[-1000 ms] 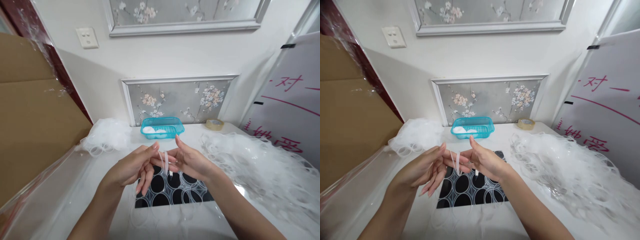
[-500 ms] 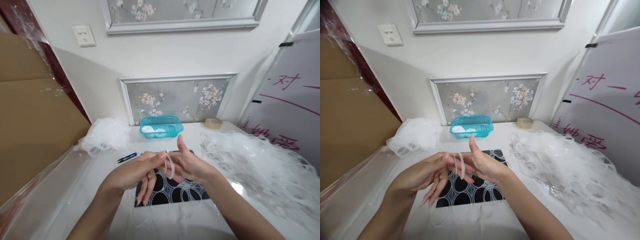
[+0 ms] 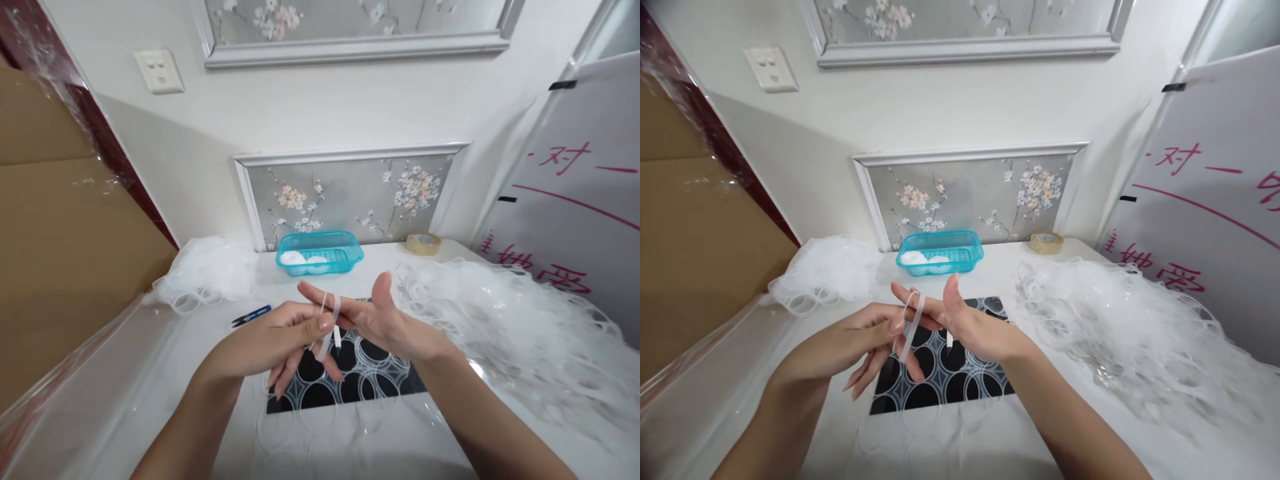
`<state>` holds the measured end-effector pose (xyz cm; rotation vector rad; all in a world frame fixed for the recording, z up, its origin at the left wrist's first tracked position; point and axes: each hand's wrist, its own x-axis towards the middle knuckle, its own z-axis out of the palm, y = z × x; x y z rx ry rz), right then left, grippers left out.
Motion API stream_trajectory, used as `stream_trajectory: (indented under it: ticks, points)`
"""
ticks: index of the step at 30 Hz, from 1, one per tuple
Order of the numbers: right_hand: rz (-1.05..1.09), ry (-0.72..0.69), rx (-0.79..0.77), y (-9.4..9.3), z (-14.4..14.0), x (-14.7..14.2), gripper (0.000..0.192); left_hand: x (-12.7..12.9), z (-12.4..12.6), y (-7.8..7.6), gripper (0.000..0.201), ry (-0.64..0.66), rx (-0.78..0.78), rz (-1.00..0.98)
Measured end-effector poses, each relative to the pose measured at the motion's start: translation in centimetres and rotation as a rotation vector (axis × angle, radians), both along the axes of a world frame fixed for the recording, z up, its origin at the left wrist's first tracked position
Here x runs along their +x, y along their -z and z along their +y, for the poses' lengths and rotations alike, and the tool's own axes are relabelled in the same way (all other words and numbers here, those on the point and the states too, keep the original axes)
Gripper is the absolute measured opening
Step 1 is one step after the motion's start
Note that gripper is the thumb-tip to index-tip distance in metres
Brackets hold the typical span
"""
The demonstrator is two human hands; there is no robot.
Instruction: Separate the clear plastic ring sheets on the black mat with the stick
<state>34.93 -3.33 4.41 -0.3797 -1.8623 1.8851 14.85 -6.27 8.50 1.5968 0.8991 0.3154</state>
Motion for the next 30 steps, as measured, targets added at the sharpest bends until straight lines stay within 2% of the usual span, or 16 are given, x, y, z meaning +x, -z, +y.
stream_trajectory:
  ticks: [4, 9, 15, 20, 24, 26, 30]
  points:
    - [-0.019, 0.038, 0.085, 0.2, 0.0, 0.0, 0.094, 0.2, -0.1, 0.3, 0.055, -0.014, 0.008, 0.041]
    - [-0.096, 0.116, 0.173, -0.6, -0.7, -0.8, 0.082, 0.4, 0.1, 0.6, 0.054, 0.017, 0.074, 0.035]
    - [-0.164, 0.137, 0.24, -0.1, -1.0, -1.7, 0.089, 0.3, 0.2, 1.1, 0.056, 0.05, 0.17, 0.11]
    - [-0.087, 0.141, 0.08, 0.9, -0.7, -1.8, 0.09, 0.3, 0.1, 1.2, 0.052, 0.078, 0.165, 0.169]
    - [0.126, 0.217, -0.129, 0.8, -0.7, -2.5, 0.068, 0.3, 0.3, 0.9, 0.052, 0.077, 0.171, 0.182]
    - [0.207, 0.281, -0.229, 0.7, -0.7, -3.0, 0.061, 0.3, 0.4, 0.7, 0.052, 0.054, 0.164, 0.154]
    - [0.257, 0.344, -0.353, 0.6, -0.6, -3.2, 0.062, 0.2, 0.7, 0.5, 0.056, -0.011, 0.09, 0.032]
